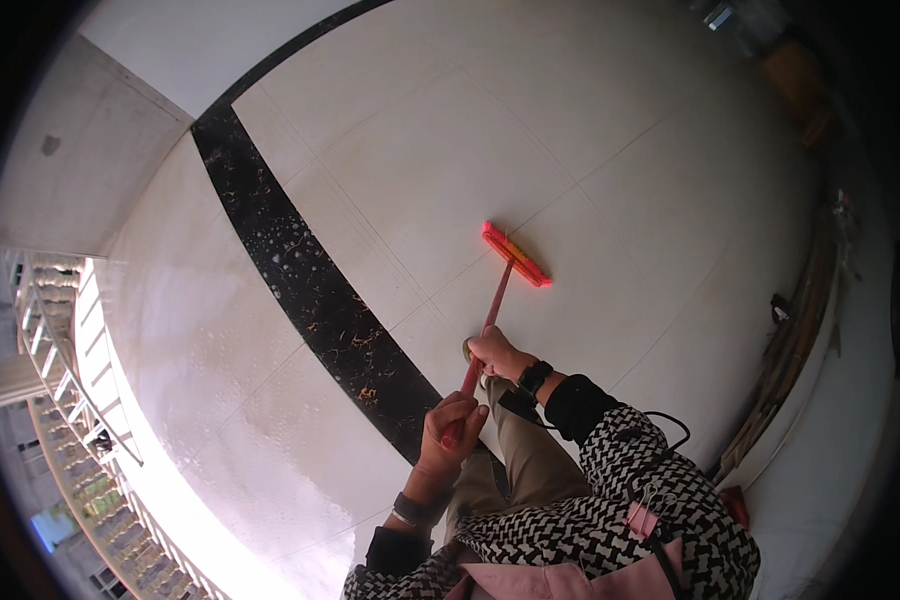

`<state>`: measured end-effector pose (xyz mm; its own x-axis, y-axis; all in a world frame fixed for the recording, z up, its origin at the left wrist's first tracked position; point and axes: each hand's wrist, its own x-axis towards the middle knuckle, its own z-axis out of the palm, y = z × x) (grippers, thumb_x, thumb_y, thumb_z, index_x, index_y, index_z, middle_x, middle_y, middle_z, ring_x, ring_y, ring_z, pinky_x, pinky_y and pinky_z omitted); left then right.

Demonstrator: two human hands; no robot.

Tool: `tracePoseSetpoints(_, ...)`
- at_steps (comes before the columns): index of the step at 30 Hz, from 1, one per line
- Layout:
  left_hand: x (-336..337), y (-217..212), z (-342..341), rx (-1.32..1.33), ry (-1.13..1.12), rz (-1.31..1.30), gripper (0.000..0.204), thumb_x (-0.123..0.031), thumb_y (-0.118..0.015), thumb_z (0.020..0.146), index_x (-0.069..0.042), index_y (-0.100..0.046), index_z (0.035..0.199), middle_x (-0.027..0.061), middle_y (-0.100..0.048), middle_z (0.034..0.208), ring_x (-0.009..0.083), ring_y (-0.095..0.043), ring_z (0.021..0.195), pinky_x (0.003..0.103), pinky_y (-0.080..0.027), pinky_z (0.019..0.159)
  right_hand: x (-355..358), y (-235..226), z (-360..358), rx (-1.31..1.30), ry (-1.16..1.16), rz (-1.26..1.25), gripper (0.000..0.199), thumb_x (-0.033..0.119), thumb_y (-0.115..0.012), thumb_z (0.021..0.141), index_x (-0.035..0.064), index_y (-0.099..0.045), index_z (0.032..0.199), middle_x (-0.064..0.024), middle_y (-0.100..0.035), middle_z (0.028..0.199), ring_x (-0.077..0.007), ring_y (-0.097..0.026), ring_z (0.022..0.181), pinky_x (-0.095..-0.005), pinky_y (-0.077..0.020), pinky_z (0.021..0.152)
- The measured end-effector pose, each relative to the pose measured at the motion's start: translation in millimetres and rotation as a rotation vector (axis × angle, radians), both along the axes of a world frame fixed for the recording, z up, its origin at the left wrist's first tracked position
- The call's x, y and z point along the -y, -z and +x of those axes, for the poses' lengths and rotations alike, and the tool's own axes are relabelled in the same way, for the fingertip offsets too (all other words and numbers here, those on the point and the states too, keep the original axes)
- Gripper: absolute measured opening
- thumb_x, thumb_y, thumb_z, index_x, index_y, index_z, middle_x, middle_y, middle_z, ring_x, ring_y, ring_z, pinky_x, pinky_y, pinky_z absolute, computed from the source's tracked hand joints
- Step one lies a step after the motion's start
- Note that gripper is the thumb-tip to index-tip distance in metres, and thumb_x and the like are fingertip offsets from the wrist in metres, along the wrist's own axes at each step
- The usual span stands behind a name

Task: The person sweeps a tiled floor using a red broom, moving debris toward a central area. The person works around stacked wooden planks and a bucket, then sweeps along a black border and near a staircase railing.

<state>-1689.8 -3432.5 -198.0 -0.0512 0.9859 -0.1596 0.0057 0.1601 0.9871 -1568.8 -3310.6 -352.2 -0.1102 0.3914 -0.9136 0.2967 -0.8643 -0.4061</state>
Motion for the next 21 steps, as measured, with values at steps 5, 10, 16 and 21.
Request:
tracePoseSetpoints(5,179.4,-80.8,-91.9,-0.316,-0.081,-0.105,0.018,-0.001,-0.071,0.083,0.001,-0.06,0.069,0.0102,-0.059,0.066,0.0242,-0.059,0.054,0.034,-0.044,0.052,231.5,-33.8,-164.1,-0.385,-0.106,-0.367,0.021,0.007,-0.054,0.089,0.0003,-0.049,0.07,-0.009,-0.048,0.058,-0.0172,-0.039,0.039,-0.0329,-0.0223,0.033)
tracePoseSetpoints(10,230.1,-90.9,-103.3,-0.864,-0.054,-0.373,0.027,-0.013,-0.077,0.081,-0.001,-0.058,0.067,0.014,-0.061,0.068,0.037,-0.06,0.059,0.039,-0.046,0.054,329.3,-39.8,-220.5,-0.682,-0.666,-0.056,0.021,0.019,-0.063,0.089,0.0018,-0.063,0.078,-0.0044,-0.06,0.071,-0.0178,-0.058,0.069,-0.0336,-0.0427,0.066)
tracePoseSetpoints(16,212.3,-158.3,-68.0,-0.72,0.058,-0.222,0.025,-0.011,-0.082,0.074,-0.003,-0.058,0.07,0.0118,-0.063,0.072,0.0354,-0.063,0.062,0.039,-0.047,0.053,304.1,-94.4,-177.0,-0.898,-0.493,-0.188,0.032,0.03,-0.058,0.094,0.0066,-0.058,0.072,-0.0034,-0.058,0.066,-0.0134,-0.051,0.058,-0.031,-0.0402,0.057)
tracePoseSetpoints(21,171.2,-171.0,-13.3,-0.47,0.239,-0.018,0.025,-0.008,-0.081,0.075,-0.002,-0.058,0.071,0.0105,-0.057,0.07,0.0306,-0.059,0.058,0.037,-0.046,0.053,216.1,-125.6,-59.1,-0.535,0.053,-0.219,0.013,0.009,-0.052,0.089,0.004,-0.05,0.078,-0.0091,-0.054,0.066,-0.0171,-0.043,0.041,-0.0333,-0.0281,0.036)
